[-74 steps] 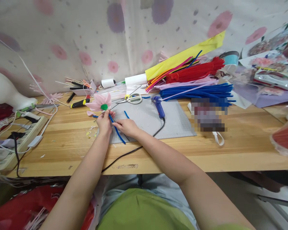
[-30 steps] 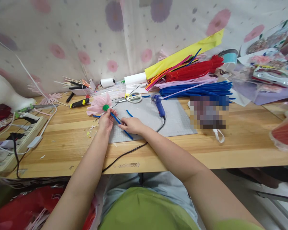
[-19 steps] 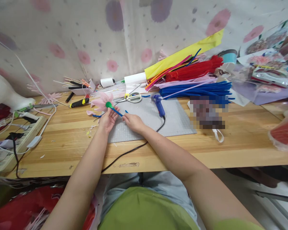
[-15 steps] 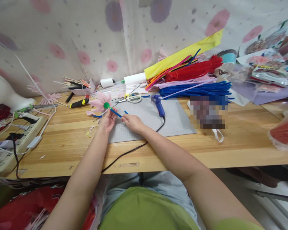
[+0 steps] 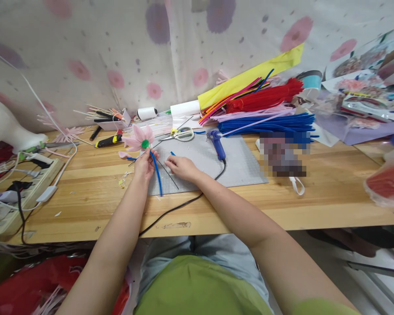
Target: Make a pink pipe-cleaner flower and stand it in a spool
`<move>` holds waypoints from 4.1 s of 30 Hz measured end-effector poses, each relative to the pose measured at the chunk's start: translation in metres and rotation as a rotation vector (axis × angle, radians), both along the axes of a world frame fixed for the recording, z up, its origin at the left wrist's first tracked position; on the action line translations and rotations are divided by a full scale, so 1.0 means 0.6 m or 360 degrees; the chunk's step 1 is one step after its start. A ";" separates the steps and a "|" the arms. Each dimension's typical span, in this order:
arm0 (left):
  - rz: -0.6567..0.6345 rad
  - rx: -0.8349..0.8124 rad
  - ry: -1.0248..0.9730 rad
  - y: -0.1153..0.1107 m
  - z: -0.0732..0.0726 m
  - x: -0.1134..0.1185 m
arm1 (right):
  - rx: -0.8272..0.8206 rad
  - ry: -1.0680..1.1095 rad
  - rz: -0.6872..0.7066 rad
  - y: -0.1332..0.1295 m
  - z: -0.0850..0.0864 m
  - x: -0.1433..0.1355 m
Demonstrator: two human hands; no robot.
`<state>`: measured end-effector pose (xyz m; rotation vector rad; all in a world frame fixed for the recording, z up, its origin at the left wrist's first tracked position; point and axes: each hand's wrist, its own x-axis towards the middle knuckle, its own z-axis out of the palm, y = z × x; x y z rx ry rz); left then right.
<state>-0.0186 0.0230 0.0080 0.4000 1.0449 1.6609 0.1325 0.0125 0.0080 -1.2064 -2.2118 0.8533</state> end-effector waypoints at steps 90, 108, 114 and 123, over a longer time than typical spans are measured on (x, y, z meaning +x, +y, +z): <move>-0.0635 0.0053 0.0102 -0.026 -0.006 0.031 | -0.0750 0.1165 -0.0210 0.020 0.014 0.139; -0.0862 0.0125 0.0124 -0.034 -0.008 0.035 | -0.0555 0.0962 -0.0242 0.017 0.007 0.124; -0.0772 0.0122 0.0128 -0.029 -0.010 0.031 | -0.0703 0.1153 -0.0192 0.016 0.014 0.138; -0.0747 0.0081 0.0372 -0.032 -0.006 0.035 | -0.0715 0.0923 -0.0066 0.011 0.006 0.124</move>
